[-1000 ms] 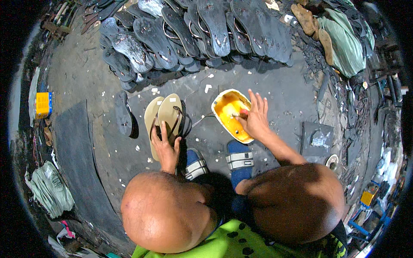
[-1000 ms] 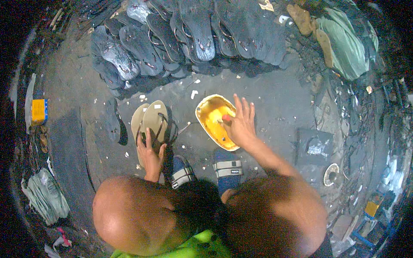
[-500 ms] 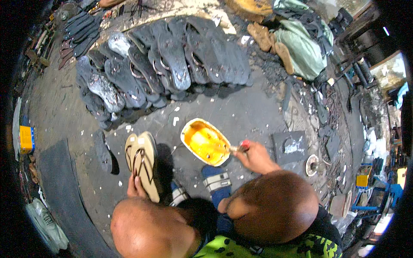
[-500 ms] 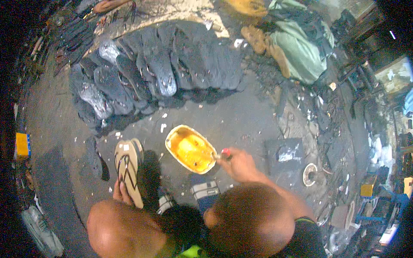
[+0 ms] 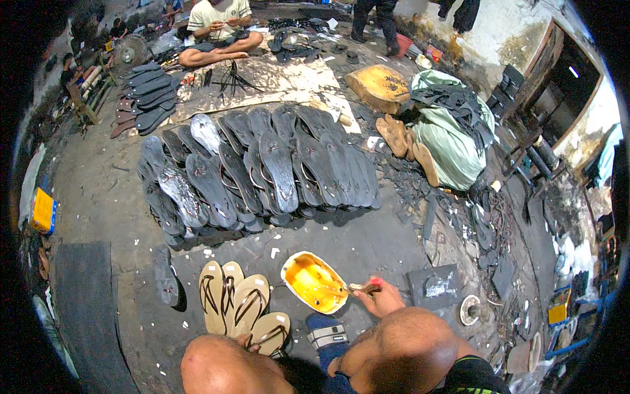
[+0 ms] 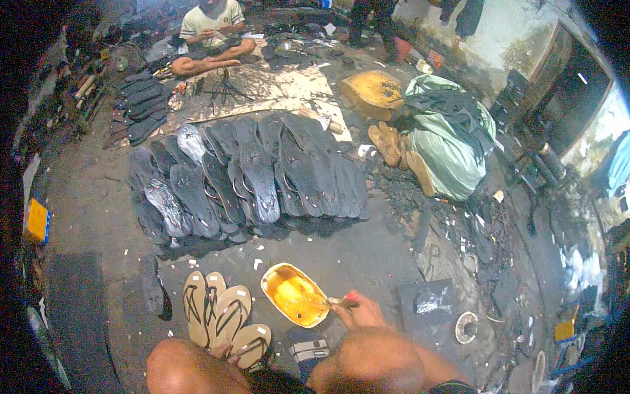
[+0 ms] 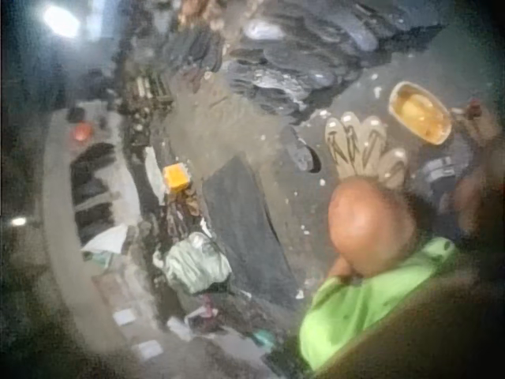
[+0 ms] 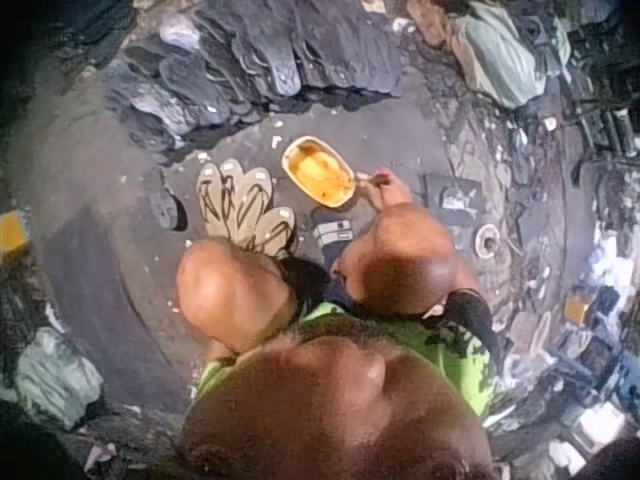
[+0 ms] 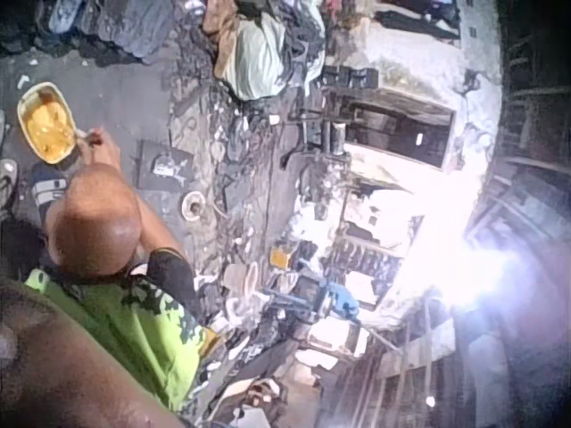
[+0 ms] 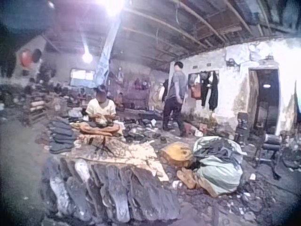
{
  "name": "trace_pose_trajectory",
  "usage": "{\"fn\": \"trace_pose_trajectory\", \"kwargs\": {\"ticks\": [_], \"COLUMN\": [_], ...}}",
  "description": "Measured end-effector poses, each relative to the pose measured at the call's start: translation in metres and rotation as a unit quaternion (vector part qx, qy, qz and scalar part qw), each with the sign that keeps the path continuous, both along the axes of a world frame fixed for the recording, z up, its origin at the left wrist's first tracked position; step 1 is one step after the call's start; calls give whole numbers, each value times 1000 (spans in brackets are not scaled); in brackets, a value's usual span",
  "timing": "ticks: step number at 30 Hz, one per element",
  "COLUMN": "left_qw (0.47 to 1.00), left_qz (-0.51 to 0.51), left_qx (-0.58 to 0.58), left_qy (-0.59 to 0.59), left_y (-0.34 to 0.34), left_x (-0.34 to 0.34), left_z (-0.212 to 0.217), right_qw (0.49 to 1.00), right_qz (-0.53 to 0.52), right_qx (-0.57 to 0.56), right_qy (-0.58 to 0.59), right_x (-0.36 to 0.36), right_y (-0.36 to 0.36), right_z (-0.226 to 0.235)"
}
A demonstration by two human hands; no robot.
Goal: The person applies a yellow adhesive to the soles of black flip-flops using a brush, then places them in a pile. Later, the person spreads the same adhesive onto a large black sheet on the floor.
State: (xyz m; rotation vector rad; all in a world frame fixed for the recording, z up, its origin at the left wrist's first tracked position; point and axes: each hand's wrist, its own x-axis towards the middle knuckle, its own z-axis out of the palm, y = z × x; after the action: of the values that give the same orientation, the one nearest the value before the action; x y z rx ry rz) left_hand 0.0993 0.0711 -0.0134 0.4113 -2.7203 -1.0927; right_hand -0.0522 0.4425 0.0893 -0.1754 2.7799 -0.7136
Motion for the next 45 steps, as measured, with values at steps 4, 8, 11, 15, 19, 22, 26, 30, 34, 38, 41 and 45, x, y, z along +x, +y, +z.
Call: {"fn": "trace_pose_trajectory", "kwargs": {"ticks": [4,8,11,15,19,22,26,30,34,38,41,45], "left_qw": [995,976,947,906,929,963,803,671,688,804,750,700], "left_qz": [-66,-183,-285,-385,-365,-144,-5,-57,-136,-137,-128,-102], "left_qx": [-72,-121,-144,-166,-57,219,596,738,710,579,648,707], "left_qy": [3,5,20,55,10,-63,-13,40,67,17,-22,11], "left_y": [-5,2,1,-10,-8,-8,-11,6,56,63,52,58], "left_x": [21,23,22,-1,-21,-28,-101,-162,-191,-181,-177,-191], "left_z": [-17,-40,-51,-64,-45,-12,82,151,176,168,171,163], "right_qw": [999,1000,998,999,999,985,911,742,808,831,826,825], "right_qz": [32,31,53,23,36,19,-80,-125,-110,-109,90,354], "right_qx": [4,-1,22,2,5,22,-373,-651,-578,-519,-490,-348], "right_qy": [17,-4,-6,-30,-38,-168,-159,-94,22,167,262,271], "right_x": [-1,0,-5,-3,4,2,-29,-79,-102,-129,-130,-96], "right_y": [0,-8,-5,-2,14,5,-1,-80,-136,-138,-140,-135], "right_z": [-21,-9,-10,-2,-19,-3,31,96,105,102,113,105]}}
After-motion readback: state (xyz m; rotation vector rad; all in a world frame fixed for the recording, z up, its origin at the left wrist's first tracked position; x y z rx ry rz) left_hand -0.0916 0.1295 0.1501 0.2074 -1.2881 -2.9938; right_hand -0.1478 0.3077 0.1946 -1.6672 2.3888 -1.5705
